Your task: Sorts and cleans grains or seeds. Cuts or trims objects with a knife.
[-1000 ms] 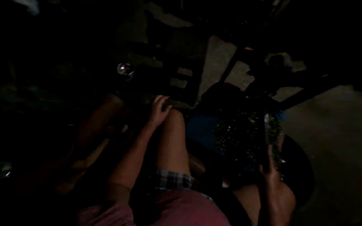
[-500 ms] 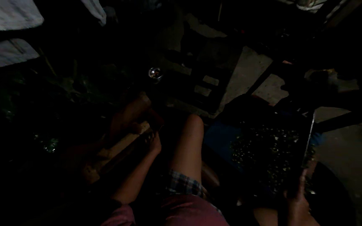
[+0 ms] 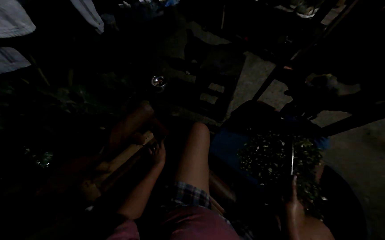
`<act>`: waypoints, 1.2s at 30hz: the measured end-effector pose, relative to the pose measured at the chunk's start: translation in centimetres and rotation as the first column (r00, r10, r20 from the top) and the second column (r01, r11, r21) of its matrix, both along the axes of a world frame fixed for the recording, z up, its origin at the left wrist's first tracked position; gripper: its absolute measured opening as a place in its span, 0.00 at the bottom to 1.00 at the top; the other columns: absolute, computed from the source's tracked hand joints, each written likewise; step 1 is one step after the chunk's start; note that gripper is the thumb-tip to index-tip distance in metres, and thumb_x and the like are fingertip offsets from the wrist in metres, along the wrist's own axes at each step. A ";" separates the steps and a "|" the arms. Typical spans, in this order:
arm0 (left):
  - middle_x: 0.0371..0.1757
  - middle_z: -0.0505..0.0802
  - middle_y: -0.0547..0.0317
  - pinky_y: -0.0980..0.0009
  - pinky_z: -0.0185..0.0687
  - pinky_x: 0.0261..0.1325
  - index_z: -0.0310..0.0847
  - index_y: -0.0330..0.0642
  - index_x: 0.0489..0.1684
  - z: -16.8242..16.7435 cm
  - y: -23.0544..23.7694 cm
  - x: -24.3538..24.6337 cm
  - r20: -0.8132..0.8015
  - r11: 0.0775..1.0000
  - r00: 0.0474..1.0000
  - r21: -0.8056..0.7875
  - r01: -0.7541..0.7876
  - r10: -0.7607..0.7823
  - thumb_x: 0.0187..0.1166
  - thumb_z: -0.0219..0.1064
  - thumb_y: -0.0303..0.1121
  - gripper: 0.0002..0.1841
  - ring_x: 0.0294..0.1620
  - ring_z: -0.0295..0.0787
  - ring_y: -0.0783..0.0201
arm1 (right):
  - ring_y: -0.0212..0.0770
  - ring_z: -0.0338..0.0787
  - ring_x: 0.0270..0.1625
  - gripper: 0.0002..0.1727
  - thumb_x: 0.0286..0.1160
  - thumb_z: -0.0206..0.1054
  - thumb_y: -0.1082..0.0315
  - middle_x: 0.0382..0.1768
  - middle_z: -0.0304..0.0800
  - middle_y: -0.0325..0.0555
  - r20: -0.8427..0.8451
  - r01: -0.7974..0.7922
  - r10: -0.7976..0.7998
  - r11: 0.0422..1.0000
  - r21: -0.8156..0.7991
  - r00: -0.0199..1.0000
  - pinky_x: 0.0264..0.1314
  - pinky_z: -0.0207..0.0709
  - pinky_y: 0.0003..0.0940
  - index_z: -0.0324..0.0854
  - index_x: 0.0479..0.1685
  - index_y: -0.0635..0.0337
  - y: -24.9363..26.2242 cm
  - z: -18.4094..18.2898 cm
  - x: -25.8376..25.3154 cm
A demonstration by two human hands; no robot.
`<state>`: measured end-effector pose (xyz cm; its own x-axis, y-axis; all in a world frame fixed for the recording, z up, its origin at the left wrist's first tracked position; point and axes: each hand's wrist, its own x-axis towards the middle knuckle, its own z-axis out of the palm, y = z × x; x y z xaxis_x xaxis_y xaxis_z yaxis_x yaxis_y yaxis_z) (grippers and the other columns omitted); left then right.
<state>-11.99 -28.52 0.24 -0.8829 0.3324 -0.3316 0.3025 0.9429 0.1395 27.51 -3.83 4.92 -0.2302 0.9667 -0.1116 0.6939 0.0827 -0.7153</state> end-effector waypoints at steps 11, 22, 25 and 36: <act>0.96 0.51 0.38 0.29 0.30 0.91 0.42 0.44 0.98 3.5 -2.0 -3.3 -0.110 0.959 0.990 0.279 -0.049 0.083 0.75 0.74 0.57 0.55 0.97 0.39 0.37 | 0.50 0.91 0.61 0.28 0.94 0.49 0.58 0.68 0.86 0.56 -0.133 -0.002 0.008 0.999 0.047 0.991 0.60 0.84 0.52 0.61 0.91 0.43 -0.7 2.7 -0.6; 0.95 0.54 0.37 0.43 0.52 0.91 0.49 0.42 0.96 13.5 4.6 -3.5 -0.287 0.745 0.958 0.644 0.174 0.024 0.77 0.74 0.47 0.48 0.95 0.50 0.39 | 0.76 0.87 0.59 0.41 0.88 0.52 0.73 0.68 0.80 0.78 0.108 -0.029 0.005 0.975 0.220 0.994 0.60 0.77 0.74 0.39 0.98 0.43 -0.4 5.7 -0.1; 0.95 0.53 0.35 0.50 0.59 0.90 0.51 0.36 0.94 14.3 8.8 -1.1 -0.317 0.590 0.939 0.737 0.331 -0.130 0.78 0.75 0.40 0.46 0.94 0.54 0.43 | 0.63 0.91 0.44 0.34 0.90 0.58 0.60 0.50 0.90 0.65 0.202 0.012 -0.021 0.999 0.048 0.979 0.48 0.83 0.62 0.53 0.95 0.36 -0.9 4.1 -1.1; 0.94 0.58 0.38 0.49 0.67 0.86 0.63 0.42 0.90 12.0 24.6 8.7 -0.253 0.348 0.763 0.775 0.528 -0.595 0.79 0.74 0.40 0.39 0.91 0.62 0.43 | 0.61 0.93 0.46 0.41 0.91 0.54 0.59 0.51 0.92 0.62 0.292 0.003 0.009 0.999 -0.041 0.956 0.53 0.84 0.61 0.34 0.98 0.33 0.6 4.2 -0.8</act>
